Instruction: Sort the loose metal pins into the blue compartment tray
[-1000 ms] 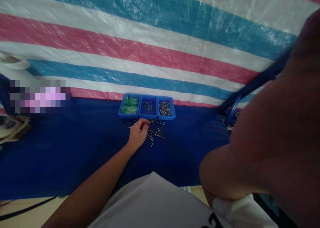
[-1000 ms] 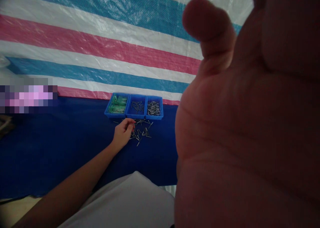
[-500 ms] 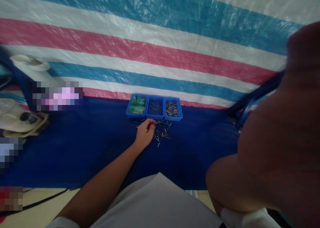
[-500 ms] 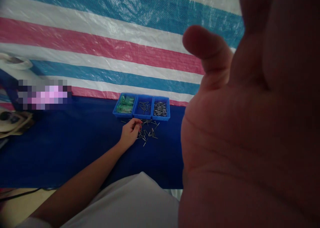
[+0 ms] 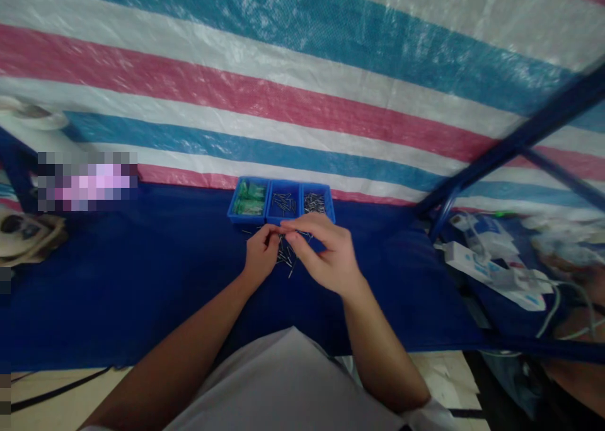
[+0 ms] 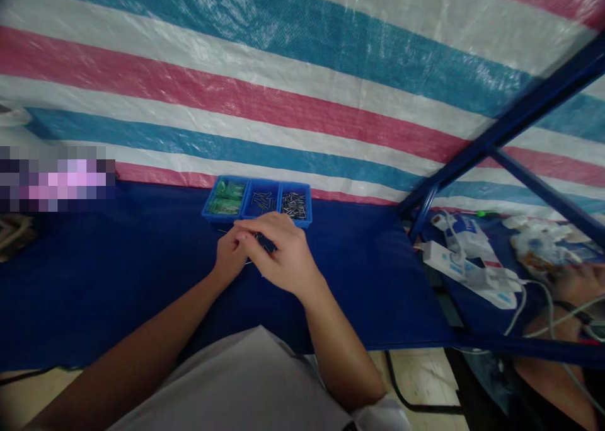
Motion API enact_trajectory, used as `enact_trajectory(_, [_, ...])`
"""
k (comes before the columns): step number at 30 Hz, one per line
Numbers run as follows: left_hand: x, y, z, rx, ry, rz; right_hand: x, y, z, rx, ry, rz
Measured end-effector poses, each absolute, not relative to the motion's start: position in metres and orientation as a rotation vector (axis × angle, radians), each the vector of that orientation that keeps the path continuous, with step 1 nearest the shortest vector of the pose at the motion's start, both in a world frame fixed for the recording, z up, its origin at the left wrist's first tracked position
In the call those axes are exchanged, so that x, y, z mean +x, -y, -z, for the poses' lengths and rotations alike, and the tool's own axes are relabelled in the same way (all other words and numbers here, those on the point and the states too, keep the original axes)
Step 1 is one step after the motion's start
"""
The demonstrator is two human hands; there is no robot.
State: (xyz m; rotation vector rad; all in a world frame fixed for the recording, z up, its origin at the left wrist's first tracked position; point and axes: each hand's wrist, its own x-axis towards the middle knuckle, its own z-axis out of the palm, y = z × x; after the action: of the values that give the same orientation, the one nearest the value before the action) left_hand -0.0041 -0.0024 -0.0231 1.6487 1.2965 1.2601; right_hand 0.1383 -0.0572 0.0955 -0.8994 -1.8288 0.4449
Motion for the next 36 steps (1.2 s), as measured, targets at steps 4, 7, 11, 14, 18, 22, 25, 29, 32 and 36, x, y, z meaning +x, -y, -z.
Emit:
enact_trajectory(4, [-0.008,0.001,0.024,1.580,-1.391,-1.368,0.139,0.028,-0.022,-1.195,1.900,-0.393])
enact_trajectory(7, [-0.010,0.000,0.026,1.549,-1.394,-1.424,0.142,0.021,0.007,-1.204,1.981,-0.412])
enact_trajectory(11, [-0.010,-0.001,0.027,1.543,-1.363,-1.417,0.143,0.018,0.013,-1.229,2.088,-0.415])
enact_trajectory(14, [-0.009,-0.002,0.026,1.545,-1.334,-1.406,0.143,0.016,0.016,-1.254,2.127,-0.402])
enact_trajectory(18, [-0.008,-0.001,0.023,1.568,-1.325,-1.394,0.139,0.017,0.024,-1.289,2.174,-0.384])
enact_trajectory(22, [-0.008,-0.001,0.022,1.556,-1.310,-1.410,0.135,0.021,0.026,-1.344,2.229,-0.369])
enact_trajectory(25, [-0.007,-0.002,0.021,1.541,-1.327,-1.412,0.134,0.022,0.024,-1.379,2.252,-0.365])
enact_trajectory(29, [-0.006,-0.002,0.021,1.534,-1.347,-1.403,0.135,0.021,0.023,-1.388,2.268,-0.360])
enact_trajectory(32, [-0.006,-0.003,0.023,1.552,-1.350,-1.391,0.136,0.020,0.023,-1.409,2.266,-0.347])
enact_trajectory(36, [-0.007,-0.004,0.025,1.623,-1.358,-1.374,0.135,0.021,0.022,-1.429,2.260,-0.337])
